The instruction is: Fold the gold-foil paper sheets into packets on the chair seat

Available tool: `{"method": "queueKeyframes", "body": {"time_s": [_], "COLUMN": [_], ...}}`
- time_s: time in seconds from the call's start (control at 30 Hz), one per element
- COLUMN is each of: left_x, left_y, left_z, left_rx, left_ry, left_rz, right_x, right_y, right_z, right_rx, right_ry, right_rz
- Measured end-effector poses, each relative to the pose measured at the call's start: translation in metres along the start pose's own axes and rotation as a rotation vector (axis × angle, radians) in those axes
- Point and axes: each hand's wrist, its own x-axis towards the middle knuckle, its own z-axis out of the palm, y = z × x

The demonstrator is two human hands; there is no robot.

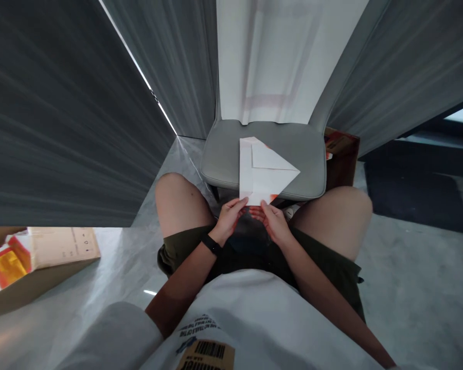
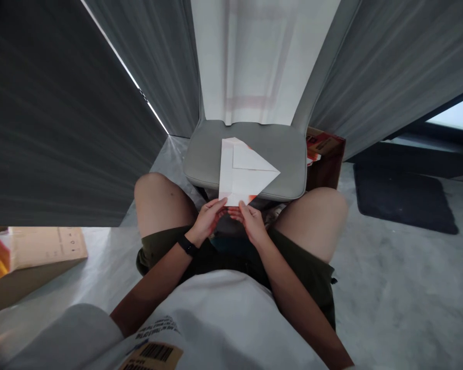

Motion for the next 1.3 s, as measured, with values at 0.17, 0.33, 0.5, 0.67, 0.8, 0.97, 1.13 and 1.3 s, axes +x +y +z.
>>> {"method": "queueKeyframes", "body": {"time_s": [0.17, 0.33, 0.5, 0.67, 0.8, 0.97, 1.13, 1.3], "left_x": [-0.002, -0.003, -0.002, -0.002, -0.004, -0.008, -0.009, -0.005], "left_y": [-0.002, -0.005, -0.004, 0.001, 0.002, -0.007, -0.014, -0.011], "left_z": [0.003, 0.006, 0.004, 0.008, 0.011, 0.011, 0.027, 0.040], "left_rx": [0.140, 0.243, 0.203, 0.063, 0.015, 0.150, 0.102, 0.030], "left_ry": [-0.006, 0.017, 0.075, 0.066, 0.111, 0.121, 0.017, 0.027], "left_rz": [0.072, 0.103, 0.084, -0.027, -0.052, 0.026, -0.007, -0.122], "right_x": [0.002, 0.000, -0.003, -0.004, -0.005, -0.003, 0.002, 0.000], "right_y": [-0.003, -0.006, -0.010, -0.011, -0.014, -0.030, -0.051, -0.060], "right_z": [-0.006, -0.006, 0.000, 0.003, 0.003, -0.008, -0.023, -0.029], "right_rx": [-0.080, -0.194, -0.213, -0.065, -0.022, -0.088, -0.296, -0.402], "right_ry": [0.091, 0.090, 0.042, 0.040, 0.069, 0.144, 0.160, 0.166], "right_rz": [-0.011, -0.033, -0.039, 0.059, 0.091, -0.008, -0.087, -0.152]}}
